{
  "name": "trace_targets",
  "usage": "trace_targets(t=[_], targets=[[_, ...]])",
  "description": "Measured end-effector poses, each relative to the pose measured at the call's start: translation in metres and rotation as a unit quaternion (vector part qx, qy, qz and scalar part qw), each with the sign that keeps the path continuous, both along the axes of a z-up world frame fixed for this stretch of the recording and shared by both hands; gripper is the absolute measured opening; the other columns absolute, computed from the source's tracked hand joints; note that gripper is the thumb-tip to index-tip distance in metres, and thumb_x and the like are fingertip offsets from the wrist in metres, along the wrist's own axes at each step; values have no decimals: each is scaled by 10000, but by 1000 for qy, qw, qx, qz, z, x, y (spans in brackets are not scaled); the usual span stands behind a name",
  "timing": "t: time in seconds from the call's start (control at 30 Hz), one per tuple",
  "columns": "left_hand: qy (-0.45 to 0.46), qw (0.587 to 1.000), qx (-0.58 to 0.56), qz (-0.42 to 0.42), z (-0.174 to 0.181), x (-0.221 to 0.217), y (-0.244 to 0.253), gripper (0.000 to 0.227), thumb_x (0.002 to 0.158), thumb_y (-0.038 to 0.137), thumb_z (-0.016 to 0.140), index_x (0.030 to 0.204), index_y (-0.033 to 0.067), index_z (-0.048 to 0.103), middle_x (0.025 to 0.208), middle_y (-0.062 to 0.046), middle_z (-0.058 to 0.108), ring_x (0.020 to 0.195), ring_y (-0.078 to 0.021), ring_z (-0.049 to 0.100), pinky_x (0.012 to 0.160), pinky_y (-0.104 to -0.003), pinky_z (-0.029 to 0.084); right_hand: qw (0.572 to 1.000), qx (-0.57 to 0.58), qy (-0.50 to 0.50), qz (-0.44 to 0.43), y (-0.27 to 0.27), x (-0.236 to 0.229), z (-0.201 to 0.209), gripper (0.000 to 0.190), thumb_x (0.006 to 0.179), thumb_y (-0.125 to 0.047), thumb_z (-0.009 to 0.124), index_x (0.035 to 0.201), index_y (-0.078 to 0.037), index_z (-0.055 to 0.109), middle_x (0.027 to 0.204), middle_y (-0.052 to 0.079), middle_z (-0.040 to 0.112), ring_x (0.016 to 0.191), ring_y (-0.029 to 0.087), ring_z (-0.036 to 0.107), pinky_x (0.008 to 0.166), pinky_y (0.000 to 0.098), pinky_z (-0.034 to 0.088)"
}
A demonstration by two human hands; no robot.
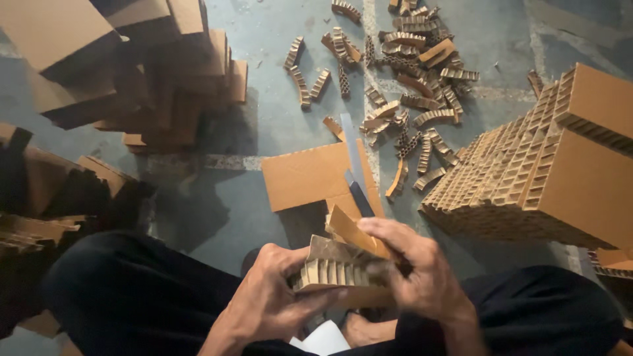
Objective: The person sits on the floor and uses a metal ruler and a utility knife to cut rectangular pieces of corrugated cardboard. They align the ruler, score the cardboard, and then snap the pieces apart, repeating the process to create multiple smaller pieces.
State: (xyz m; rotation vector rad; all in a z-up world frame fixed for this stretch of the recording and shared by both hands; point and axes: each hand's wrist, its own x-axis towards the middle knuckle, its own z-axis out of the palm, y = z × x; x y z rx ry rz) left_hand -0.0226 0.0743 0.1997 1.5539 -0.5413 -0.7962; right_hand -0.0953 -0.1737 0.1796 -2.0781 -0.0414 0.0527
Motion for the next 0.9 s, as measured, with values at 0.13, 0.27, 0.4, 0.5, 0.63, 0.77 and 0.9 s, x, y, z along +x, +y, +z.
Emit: trace_targets(t=[0.13, 0.27, 0.4, 0.5, 0.63, 0.77, 0.9], targets=[[-70, 997, -1, 20, -1, -6, -6, 302, 824, 102, 770, 1121, 48, 757, 678, -65, 775, 497, -136, 745, 500, -265, 614, 992, -41, -116, -20, 14, 0, -10, 316, 841, -21, 711, 1152, 26, 680, 1167, 187, 765, 1016, 242, 780, 824, 318, 611], [-112, 993, -14, 32, -3, -6, -9, 330, 844, 121, 774, 1163, 50, 723, 792, -98, 798, 636, -168, 791, 606, -289, 640, 993, -50, -28, -105, 22, 2, -11, 325, 815, 35, 627, 1127, 5, 711, 898, 123, 815, 751, 185, 818, 663, 294, 625], [-81, 997, -10, 9, -2, -15, -14, 322, 843, 133, 784, 1149, 47, 730, 832, -128, 803, 710, -206, 808, 646, -308, 647, 981, -90, 51, -164, 20, 12, -19, 223, 856, 22, 602, 1038, -16, 726, 825, 98, 828, 677, 183, 805, 618, 315, 612], [-134, 988, -69, 23, -5, -21, -17, 330, 865, 120, 803, 1164, 10, 718, 905, -141, 807, 794, -218, 827, 692, -304, 650, 978, -22, 36, -204, 18, 8, -23, 147, 907, 5, 575, 970, -13, 707, 839, 98, 819, 755, 174, 804, 648, 318, 632], [-104, 994, 6, 24, -14, -12, -8, 313, 844, 117, 800, 1135, 28, 724, 841, -109, 819, 691, -192, 828, 612, -283, 656, 899, -139, -330, -252, 1, -4, -10, 167, 1156, -12, 515, 1057, 49, 634, 1065, 164, 725, 1003, 267, 722, 974, 363, 586], [-61, 997, 40, 32, -14, -4, 1, 333, 806, 101, 797, 1125, 37, 723, 779, -87, 821, 610, -175, 813, 572, -282, 662, 843, -365, -316, -238, -41, 9, 15, 247, 1106, -185, 633, 1147, 58, 654, 1135, 219, 692, 1088, 326, 688, 1000, 417, 566], [-75, 996, 20, 42, -2, -1, 2, 342, 808, 80, 796, 1138, 22, 728, 742, -84, 816, 588, -157, 808, 544, -285, 660, 886, -347, -214, -223, -45, 5, 17, 426, 925, -255, 777, 1212, 36, 657, 1177, 199, 686, 1110, 311, 684, 978, 403, 559]])
